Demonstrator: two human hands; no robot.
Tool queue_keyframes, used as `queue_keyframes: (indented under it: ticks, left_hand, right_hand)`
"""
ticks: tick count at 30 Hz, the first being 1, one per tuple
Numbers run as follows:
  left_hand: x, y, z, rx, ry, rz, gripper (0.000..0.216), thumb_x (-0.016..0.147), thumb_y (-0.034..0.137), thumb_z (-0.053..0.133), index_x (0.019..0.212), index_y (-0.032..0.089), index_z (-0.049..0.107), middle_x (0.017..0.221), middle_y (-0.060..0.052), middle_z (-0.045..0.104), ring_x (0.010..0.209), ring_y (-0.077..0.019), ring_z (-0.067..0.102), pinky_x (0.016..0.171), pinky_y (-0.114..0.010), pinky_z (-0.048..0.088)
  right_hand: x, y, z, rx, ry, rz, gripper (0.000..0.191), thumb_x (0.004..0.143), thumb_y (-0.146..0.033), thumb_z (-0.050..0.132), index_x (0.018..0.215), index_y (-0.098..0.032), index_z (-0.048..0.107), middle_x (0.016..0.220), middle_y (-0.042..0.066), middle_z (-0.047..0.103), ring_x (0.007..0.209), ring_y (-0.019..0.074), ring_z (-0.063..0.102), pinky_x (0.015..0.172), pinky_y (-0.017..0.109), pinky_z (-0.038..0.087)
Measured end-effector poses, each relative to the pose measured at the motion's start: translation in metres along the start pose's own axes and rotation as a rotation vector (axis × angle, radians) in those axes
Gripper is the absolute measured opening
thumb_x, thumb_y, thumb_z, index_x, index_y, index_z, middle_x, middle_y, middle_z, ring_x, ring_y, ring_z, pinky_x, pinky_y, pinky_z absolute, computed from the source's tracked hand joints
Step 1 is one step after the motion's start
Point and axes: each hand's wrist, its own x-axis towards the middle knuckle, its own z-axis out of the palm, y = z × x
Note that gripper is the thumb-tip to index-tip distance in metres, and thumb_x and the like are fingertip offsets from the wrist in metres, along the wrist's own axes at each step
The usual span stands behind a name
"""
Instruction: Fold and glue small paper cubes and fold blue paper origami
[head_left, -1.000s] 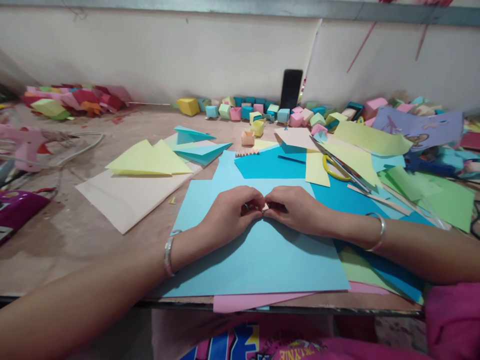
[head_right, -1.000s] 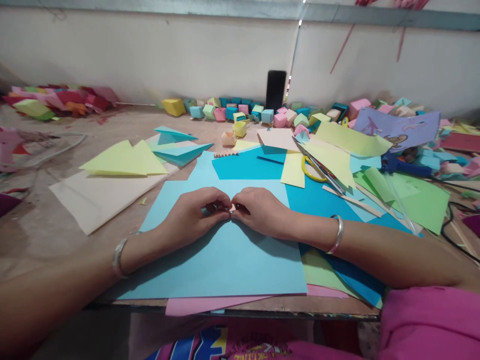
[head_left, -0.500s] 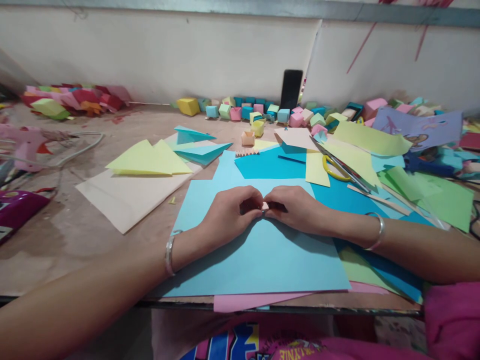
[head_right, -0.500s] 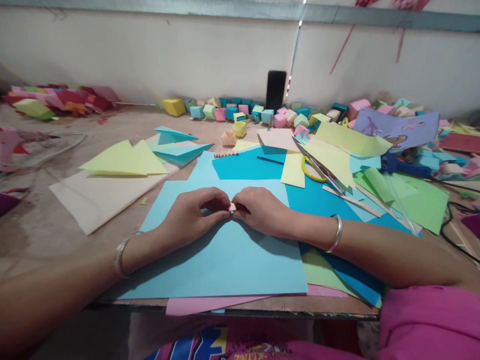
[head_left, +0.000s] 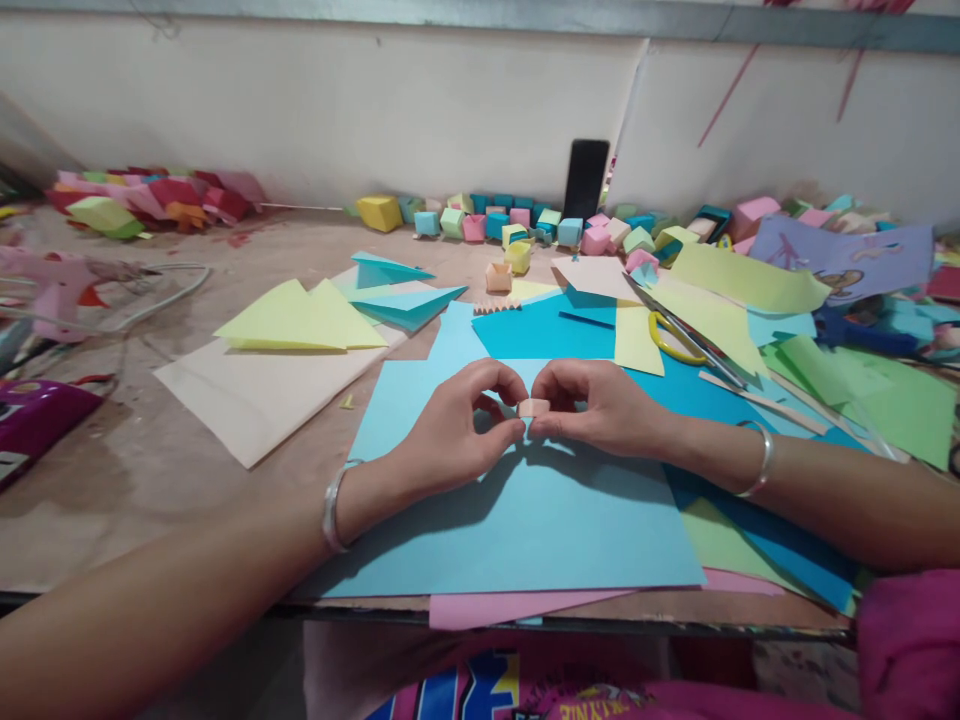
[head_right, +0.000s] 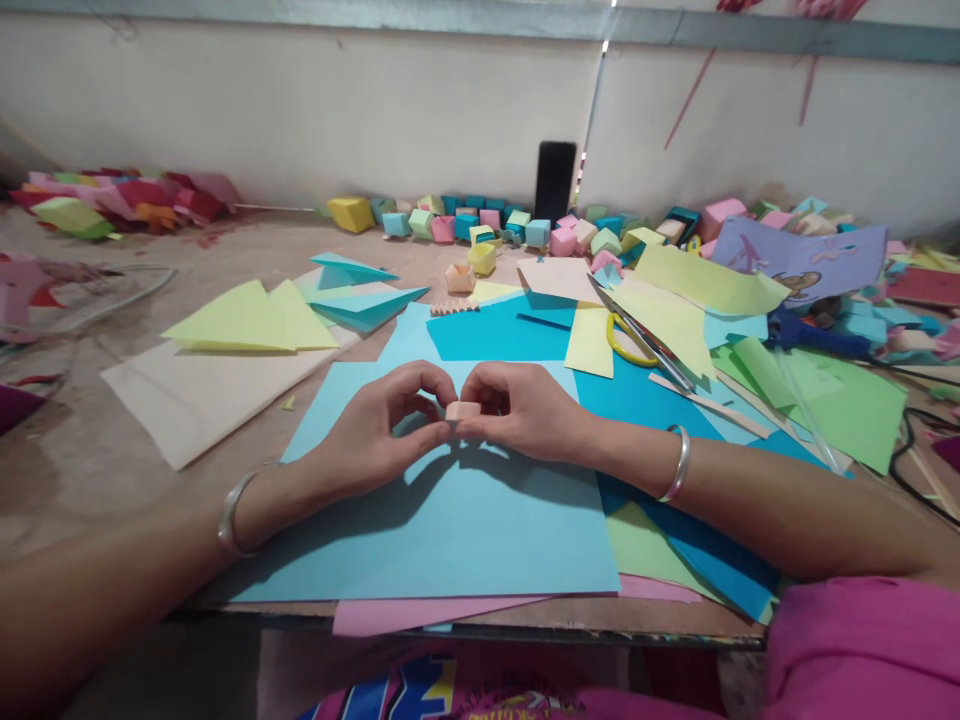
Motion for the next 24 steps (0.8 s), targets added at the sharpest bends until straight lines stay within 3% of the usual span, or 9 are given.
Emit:
queue_keyframes:
  ticks: [5,15,20,24]
  left_hand:
    - [0.003,0.0,-0.005,-0.18,-0.118,-0.163,0.022,0.082,0.036,0.067,0.082,0.015,0.058,0.083,-0.003,0.062,0.07,-0.0139,0.059,0.061,-0.026,0.048]
    - [0.007,0.0,-0.006,0.248,-0.063,-0.082,0.02,0.087,0.033,0.058,0.083,0.017,0.07,0.077,-0.001,0.069,0.068,-0.0137,0.056,0.061,-0.025,0.041]
    - [0.005,0.003,-0.005,0.18,-0.172,-0.138,0.027,0.09,0.034,0.053,0.079,0.016,0.069,0.068,0.0,0.068,0.058,-0.0109,0.052,0.055,-0.022,0.039]
    - [0.002,0.004,-0.004,0.161,-0.131,-0.136,0.024,0.089,0.032,0.055,0.078,0.016,0.069,0.066,0.001,0.066,0.054,-0.0092,0.049,0.051,-0.021,0.036]
  right_hand:
    - [0.001,0.001,-0.002,-0.006,-0.001,0.042,0.019,0.074,-0.03,0.075,0.076,-0.016,0.064,0.065,-0.004,0.058,0.059,0.0078,0.048,0.054,0.021,0.038]
    - [0.008,0.009,-0.004,0.058,0.082,-0.059,0.014,0.081,-0.029,0.068,0.078,-0.016,0.066,0.073,-0.001,0.064,0.065,0.0093,0.055,0.061,0.023,0.044]
    - [0.008,0.013,-0.002,0.028,0.147,-0.08,0.008,0.08,-0.024,0.068,0.078,-0.016,0.067,0.075,-0.001,0.065,0.066,0.0094,0.056,0.062,0.023,0.045]
    - [0.008,0.011,-0.001,0.113,0.13,-0.069,0.007,0.079,-0.023,0.068,0.081,-0.016,0.067,0.074,-0.001,0.066,0.066,0.0094,0.057,0.062,0.023,0.046]
